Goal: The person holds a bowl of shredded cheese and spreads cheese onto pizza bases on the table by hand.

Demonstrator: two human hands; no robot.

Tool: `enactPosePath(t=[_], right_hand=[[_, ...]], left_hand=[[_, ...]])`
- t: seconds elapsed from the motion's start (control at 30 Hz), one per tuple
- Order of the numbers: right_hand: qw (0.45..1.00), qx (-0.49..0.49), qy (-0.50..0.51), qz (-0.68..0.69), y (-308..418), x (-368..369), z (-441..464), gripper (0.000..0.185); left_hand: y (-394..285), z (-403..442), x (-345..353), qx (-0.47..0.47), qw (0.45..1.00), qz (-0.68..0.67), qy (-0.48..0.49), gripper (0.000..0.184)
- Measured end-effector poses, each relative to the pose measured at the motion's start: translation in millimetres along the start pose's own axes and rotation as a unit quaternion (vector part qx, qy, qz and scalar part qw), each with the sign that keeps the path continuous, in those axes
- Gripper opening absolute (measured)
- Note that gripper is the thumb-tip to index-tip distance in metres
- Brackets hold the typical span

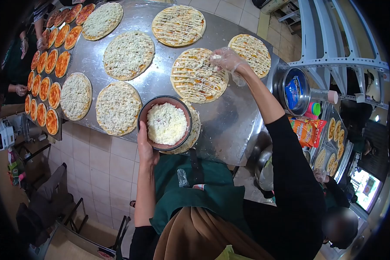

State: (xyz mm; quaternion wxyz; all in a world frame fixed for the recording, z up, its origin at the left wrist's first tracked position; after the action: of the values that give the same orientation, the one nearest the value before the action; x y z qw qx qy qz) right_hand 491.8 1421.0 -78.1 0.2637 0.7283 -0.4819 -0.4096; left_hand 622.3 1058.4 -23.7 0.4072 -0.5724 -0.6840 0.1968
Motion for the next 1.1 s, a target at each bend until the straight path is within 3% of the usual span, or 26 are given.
enactPosePath(t=[0.03,0.13,0.23,0.33,0.43,0.53,0.73,0.83,1.03,1.1], right_hand=[[0.998,0.047,0.011,0.031,-2.8,0.1,-6.8,0.030],[0.990,-0.065,0.033,-0.119,1.6,2.8,-25.5,0.030],[0.986,-0.088,-0.027,-0.137,1.1,6.9,-33.0,0.031],[0.998,0.026,-0.039,0.043,24.5,7.8,-44.8,0.031],[0.980,-0.085,-0.087,-0.160,19.2,1.5,-23.8,0.031],[0.947,-0.154,-0.078,-0.271,33.2,5.8,-15.1,0.030],[0.958,-0.162,-0.041,-0.233,54.7,17.2,4.0,0.026],[0.948,-0.191,-0.084,-0.242,55.5,28.1,12.8,0.026],[0.943,-0.254,-0.064,-0.206,57.4,50.8,7.6,0.018],[0.924,-0.262,-0.059,-0.272,52.7,62.3,11.6,0.016]], left_hand=[[-0.6,-1.4,-1.0,0.003,1.000,-0.006,-0.003,0.058],[-1.9,-3.1,-2.8,0.006,1.000,-0.010,-0.004,0.059],[-7.0,-5.8,0.7,0.013,1.000,-0.009,-0.002,0.060],[-9.8,-6.7,0.9,0.008,1.000,-0.011,0.003,0.061],[-12.4,-8.4,2.5,0.008,1.000,-0.015,0.003,0.061],[-11.9,-10.2,0.6,0.007,1.000,-0.017,-0.002,0.061],[-9.0,-15.9,-9.9,0.001,1.000,-0.021,-0.014,0.060],[-6.6,-17.4,-15.7,0.001,0.999,-0.028,-0.016,0.060],[-3.7,-20.5,-21.2,0.005,0.999,-0.036,-0.024,0.059],[-3.1,-21.6,-22.3,0.004,0.999,-0.037,-0.024,0.059]])
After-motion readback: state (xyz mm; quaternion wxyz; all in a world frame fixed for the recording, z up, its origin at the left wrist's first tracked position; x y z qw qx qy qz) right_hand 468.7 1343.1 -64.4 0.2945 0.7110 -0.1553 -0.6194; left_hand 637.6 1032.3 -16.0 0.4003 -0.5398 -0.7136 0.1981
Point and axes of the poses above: each hand's wrist, its own z-axis towards the middle knuckle, its own x-axis out of the palm, y = z × x, the point moved 3 cm from there along z, towards the middle knuckle, and after that the axes turned 11 degrees about z, right-handed, at the moved point
